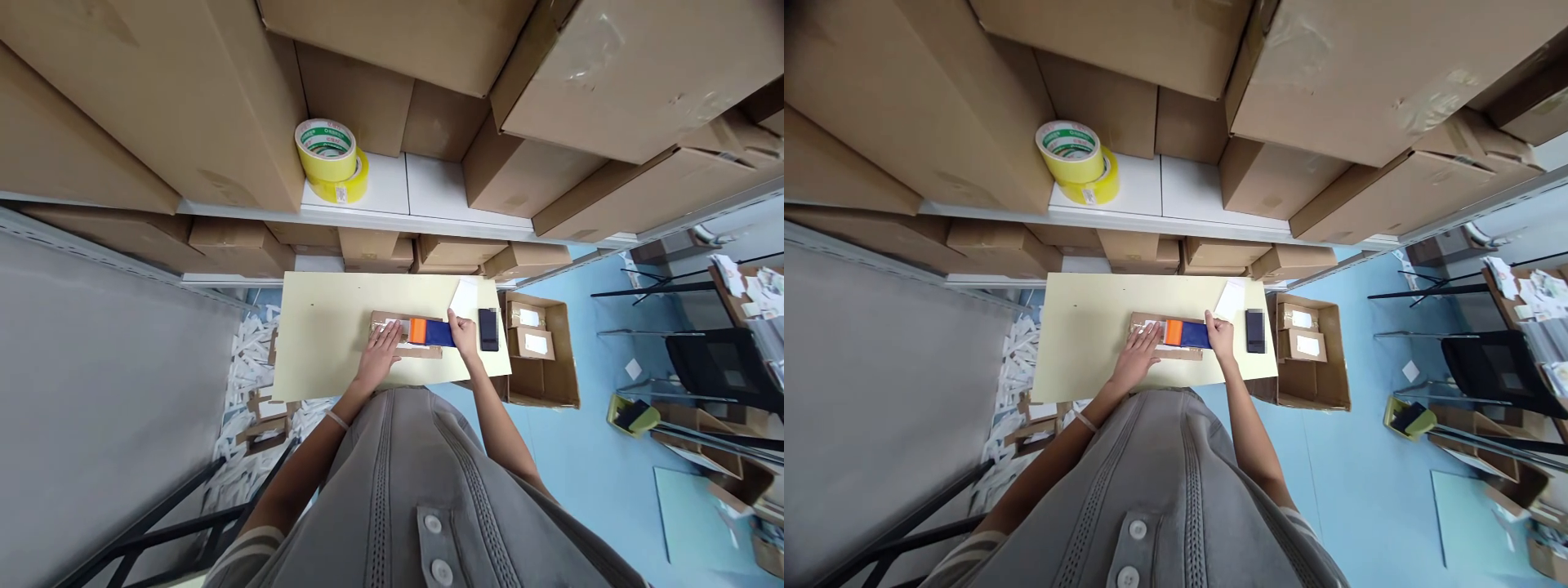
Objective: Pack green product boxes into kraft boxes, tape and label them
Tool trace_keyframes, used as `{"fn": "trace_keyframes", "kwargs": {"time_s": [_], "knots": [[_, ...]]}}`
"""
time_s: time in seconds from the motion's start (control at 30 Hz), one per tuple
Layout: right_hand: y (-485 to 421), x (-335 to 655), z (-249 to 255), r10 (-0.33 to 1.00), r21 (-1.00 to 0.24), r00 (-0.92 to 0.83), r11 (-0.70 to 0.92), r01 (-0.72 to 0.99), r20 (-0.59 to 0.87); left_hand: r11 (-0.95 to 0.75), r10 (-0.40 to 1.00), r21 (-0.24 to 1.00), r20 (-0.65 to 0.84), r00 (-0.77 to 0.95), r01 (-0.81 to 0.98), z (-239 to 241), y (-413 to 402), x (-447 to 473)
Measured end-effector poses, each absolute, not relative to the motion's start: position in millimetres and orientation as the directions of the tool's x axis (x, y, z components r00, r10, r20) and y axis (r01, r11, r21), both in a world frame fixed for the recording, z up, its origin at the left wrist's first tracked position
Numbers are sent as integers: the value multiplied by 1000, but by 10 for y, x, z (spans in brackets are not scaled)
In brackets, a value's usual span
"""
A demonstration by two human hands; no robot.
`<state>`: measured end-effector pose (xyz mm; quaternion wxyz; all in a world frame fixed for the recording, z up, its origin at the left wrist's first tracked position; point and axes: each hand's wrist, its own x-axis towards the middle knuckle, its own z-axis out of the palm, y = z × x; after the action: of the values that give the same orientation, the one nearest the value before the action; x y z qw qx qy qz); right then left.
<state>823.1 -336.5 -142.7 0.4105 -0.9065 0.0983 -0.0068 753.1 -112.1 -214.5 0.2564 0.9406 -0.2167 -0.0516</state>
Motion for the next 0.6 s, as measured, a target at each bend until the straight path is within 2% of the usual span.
{"fn": "trace_keyframes", "kwargs": {"time_s": [0.07, 0.17, 0.23, 0.3, 0.37, 0.43, 0.5, 0.6], "knots": [[-3351, 8248, -1446, -174, -723, 983, -673, -156, -50, -745, -402, 580, 6, 916, -331, -2080, -1139, 7556], [-3334, 8273, -1447, -167, -696, 985, -704, -144, -35, -598, -300, 788, -51, 953, -145, -1968, -1190, 7618], [-3326, 8286, -1442, -176, -685, 984, -713, -147, -27, -371, -224, 928, -138, 965, 46, -1912, -1239, 7657], [-3323, 8292, -1443, -189, -677, 982, -719, -155, -25, -64, -186, 968, -251, 950, 243, -1888, -1298, 7687], [-3327, 8289, -1451, -196, -672, 980, -722, -163, -27, 222, -176, 890, -364, 914, 398, -1898, -1362, 7708], [-3335, 8276, -1464, -188, -671, 982, -725, -157, -26, 415, -153, 765, -474, 867, 492, -1926, -1425, 7728], [-3342, 8259, -1476, -172, -671, 985, -728, -139, -17, 512, -125, 666, -566, 815, 541, -1952, -1479, 7755], [-3348, 8234, -1484, -157, -670, 988, -732, -121, -8, 558, -141, 563, -660, 738, 610, -1965, -1535, 7807]]}}
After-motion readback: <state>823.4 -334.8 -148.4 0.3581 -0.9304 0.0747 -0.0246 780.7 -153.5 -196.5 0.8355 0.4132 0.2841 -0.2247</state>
